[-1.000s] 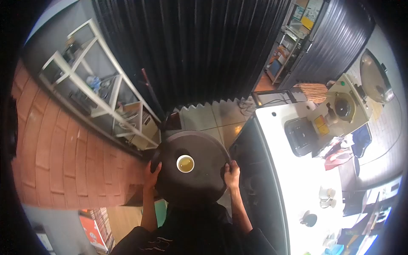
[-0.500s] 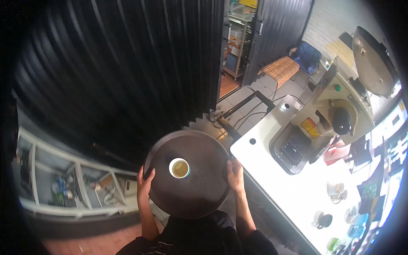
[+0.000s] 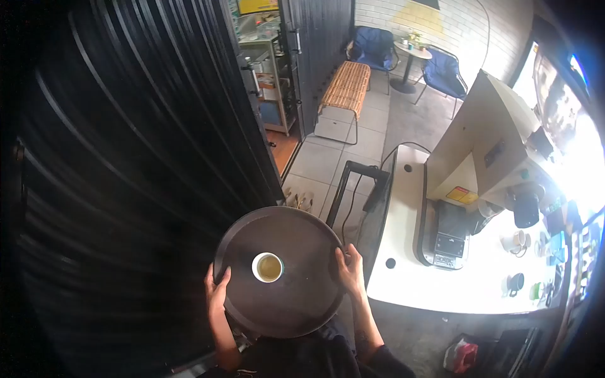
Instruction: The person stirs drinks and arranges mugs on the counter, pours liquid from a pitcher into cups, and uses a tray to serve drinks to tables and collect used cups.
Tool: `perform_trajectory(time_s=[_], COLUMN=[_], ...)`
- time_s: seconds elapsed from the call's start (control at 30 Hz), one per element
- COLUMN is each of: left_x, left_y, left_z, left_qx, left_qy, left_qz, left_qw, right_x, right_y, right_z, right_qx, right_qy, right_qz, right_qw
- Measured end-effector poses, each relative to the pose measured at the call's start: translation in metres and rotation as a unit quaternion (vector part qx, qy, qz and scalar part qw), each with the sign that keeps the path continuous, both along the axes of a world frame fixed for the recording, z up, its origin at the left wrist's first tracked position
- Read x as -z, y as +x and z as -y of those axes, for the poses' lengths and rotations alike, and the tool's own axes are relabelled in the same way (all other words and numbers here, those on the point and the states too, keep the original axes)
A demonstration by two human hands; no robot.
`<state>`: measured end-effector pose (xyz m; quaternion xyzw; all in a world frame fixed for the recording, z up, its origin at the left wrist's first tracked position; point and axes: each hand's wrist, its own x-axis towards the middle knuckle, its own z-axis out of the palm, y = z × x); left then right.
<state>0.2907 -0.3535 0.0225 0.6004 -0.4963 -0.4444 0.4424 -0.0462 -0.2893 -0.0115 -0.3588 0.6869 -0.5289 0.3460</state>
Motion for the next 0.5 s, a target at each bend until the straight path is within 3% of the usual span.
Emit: perform_trajectory(time_s=[0.2, 0.3, 0.37, 0.43, 0.5], left_x=[0.015, 0.023, 0.017, 0.03, 0.017], left_y=[-0.026, -0.053, -0.08, -0.095, -0.119], left_z=[0.142, 0.209, 0.248, 0.298, 0.333], left_qx=[0.092, 0.106, 0.084, 0.166, 0.185], left_qy=[-0.009, 0.026, 0.044, -0.035, 0.031], left_qz=[-0.04, -0.082, -0.059, -0.034, -0.056], left_qw=[0.995, 0.991, 0.994, 0.985, 0.981], right_x=[0.008, 0.01, 0.022, 0.041, 0.019], right_y=[-0.01, -0.02, -0.037, -0.051, -0.059], right_z=[0.089, 0.135, 0.162, 0.188, 0.202], right_qx=[0.099, 0.151, 0.159, 0.19, 0.221], right_qy=[-0.013, -0.097, -0.075, -0.095, -0.026], right_qz=[-0.001, -0.009, 0.014, 0.024, 0.028], right_qw=[0.995, 0.984, 0.984, 0.977, 0.975])
